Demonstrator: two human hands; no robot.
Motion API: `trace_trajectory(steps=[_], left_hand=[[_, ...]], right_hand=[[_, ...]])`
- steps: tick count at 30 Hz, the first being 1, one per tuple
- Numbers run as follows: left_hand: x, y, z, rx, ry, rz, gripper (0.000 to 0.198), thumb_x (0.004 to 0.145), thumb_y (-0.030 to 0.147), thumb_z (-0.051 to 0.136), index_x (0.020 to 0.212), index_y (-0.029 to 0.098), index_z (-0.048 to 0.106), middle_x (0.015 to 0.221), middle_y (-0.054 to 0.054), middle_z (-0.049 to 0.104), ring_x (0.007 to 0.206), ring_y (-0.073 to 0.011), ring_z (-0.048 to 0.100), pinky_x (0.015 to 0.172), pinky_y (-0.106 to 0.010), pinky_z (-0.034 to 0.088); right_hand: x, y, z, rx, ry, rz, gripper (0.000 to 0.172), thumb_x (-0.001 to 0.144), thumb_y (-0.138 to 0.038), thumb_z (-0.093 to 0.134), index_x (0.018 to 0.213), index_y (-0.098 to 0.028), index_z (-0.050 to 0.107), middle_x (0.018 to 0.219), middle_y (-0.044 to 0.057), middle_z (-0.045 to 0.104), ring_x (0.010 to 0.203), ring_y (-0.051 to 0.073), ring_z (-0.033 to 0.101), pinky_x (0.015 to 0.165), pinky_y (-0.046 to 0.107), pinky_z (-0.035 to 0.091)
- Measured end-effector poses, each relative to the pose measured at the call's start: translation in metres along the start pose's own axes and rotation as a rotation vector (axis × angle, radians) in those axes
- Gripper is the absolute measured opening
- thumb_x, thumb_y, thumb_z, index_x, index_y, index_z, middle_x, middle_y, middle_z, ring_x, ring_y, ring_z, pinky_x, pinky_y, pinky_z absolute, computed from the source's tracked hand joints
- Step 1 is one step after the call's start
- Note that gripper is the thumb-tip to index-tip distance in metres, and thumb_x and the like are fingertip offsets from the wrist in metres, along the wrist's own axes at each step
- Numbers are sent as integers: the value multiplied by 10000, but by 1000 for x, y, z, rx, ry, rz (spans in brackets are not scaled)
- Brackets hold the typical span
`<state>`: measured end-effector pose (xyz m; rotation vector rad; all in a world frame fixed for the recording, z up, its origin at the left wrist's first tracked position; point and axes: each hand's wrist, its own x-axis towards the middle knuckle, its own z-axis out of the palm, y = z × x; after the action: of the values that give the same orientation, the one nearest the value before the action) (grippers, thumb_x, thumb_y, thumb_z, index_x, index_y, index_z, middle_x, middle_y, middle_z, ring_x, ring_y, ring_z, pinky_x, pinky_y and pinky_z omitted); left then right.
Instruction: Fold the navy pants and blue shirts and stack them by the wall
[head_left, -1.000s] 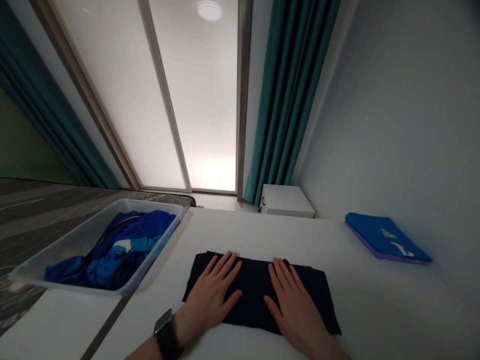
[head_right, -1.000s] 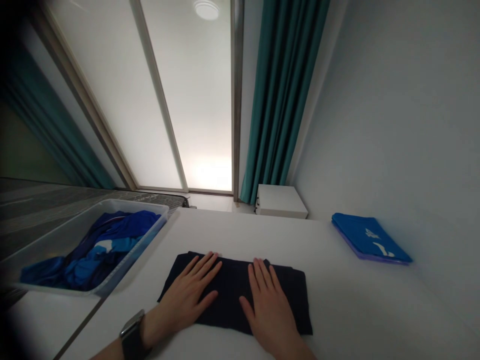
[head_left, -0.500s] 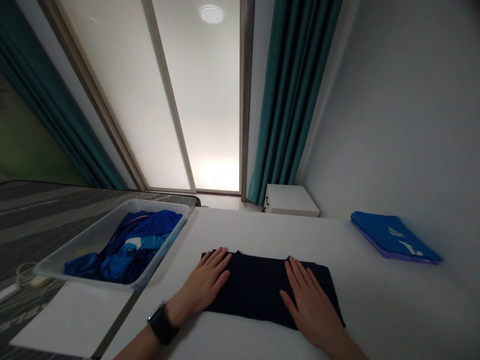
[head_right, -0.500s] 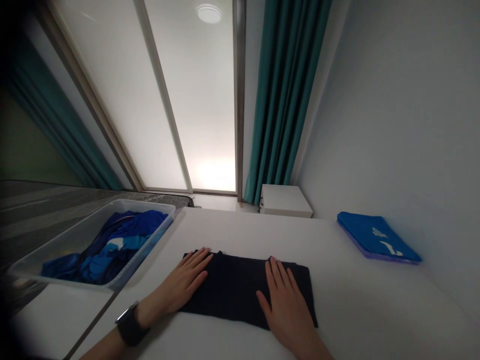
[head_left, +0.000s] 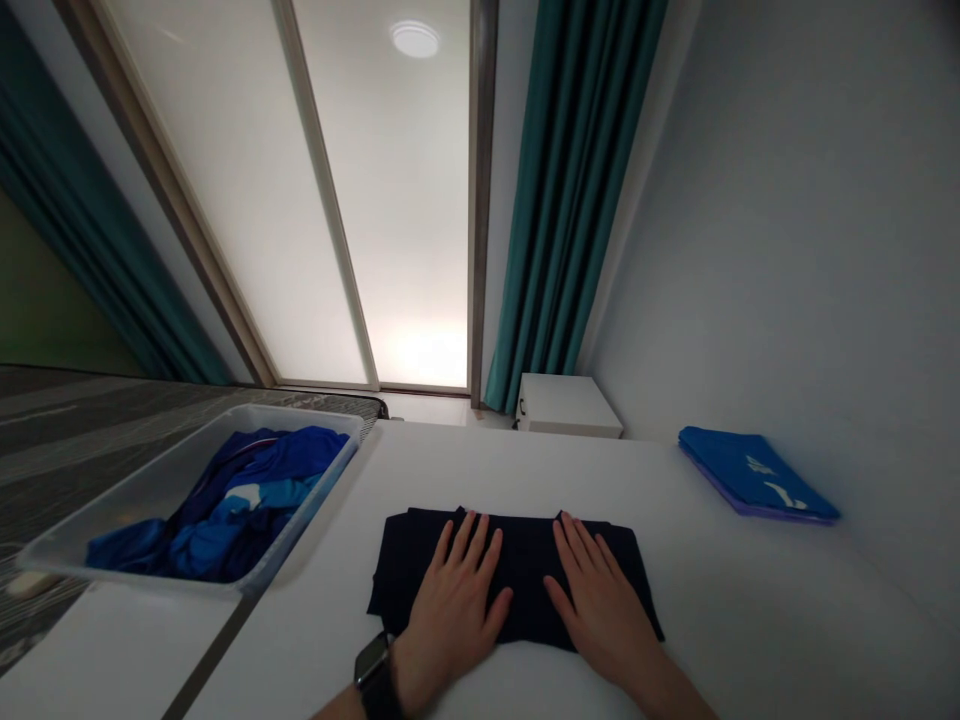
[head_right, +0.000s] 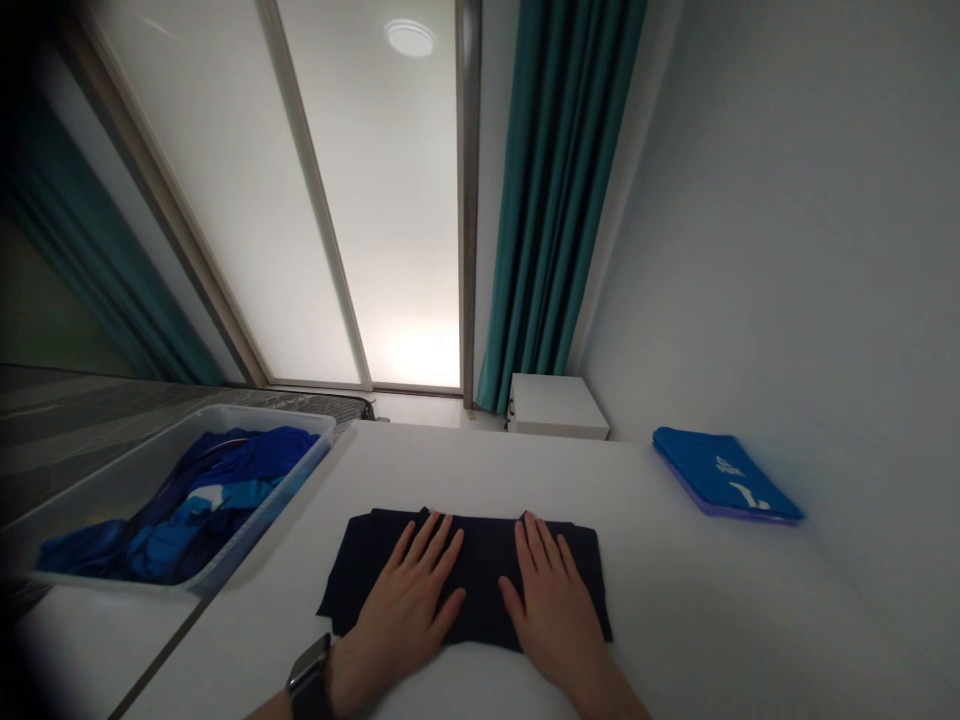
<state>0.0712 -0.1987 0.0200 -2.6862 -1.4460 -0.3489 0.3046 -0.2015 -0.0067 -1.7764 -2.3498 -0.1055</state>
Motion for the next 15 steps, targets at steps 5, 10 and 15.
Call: trace_trajectory(steps=[5, 10, 15], left_hand=[[0, -9, 2, -43, -16, 40, 631, 962, 475, 423, 1525, 225, 288, 1589, -88, 262, 1468, -306, 203, 1177, -536, 202], [6, -18, -3, -74, -49, 76, 661, 933, 448, 486, 1527, 244, 278, 1596, -74, 249, 1471, -295, 196, 1192, -520, 162], [23, -33, -8, -101, -80, 190, 686, 900, 398, 542, 1520, 245, 290, 1594, -70, 256, 1469, -283, 206, 1195, -504, 167]], right_hand=[[3, 2, -1, 36, -49, 12, 644, 989, -529, 273, 1518, -162, 292, 1585, 87, 234, 1454, 265, 241, 1171, 491, 256], [12, 19, -15, 92, -89, -74, 570, 997, -453, 330, 1532, -289, 224, 1613, 38, 164, 1478, 260, 144, 1185, 530, 185], [16, 35, -28, 201, -215, -164, 523, 1014, -452, 301, 1521, -376, 198, 1613, 2, 186, 1474, 230, 175, 1190, 516, 184]])
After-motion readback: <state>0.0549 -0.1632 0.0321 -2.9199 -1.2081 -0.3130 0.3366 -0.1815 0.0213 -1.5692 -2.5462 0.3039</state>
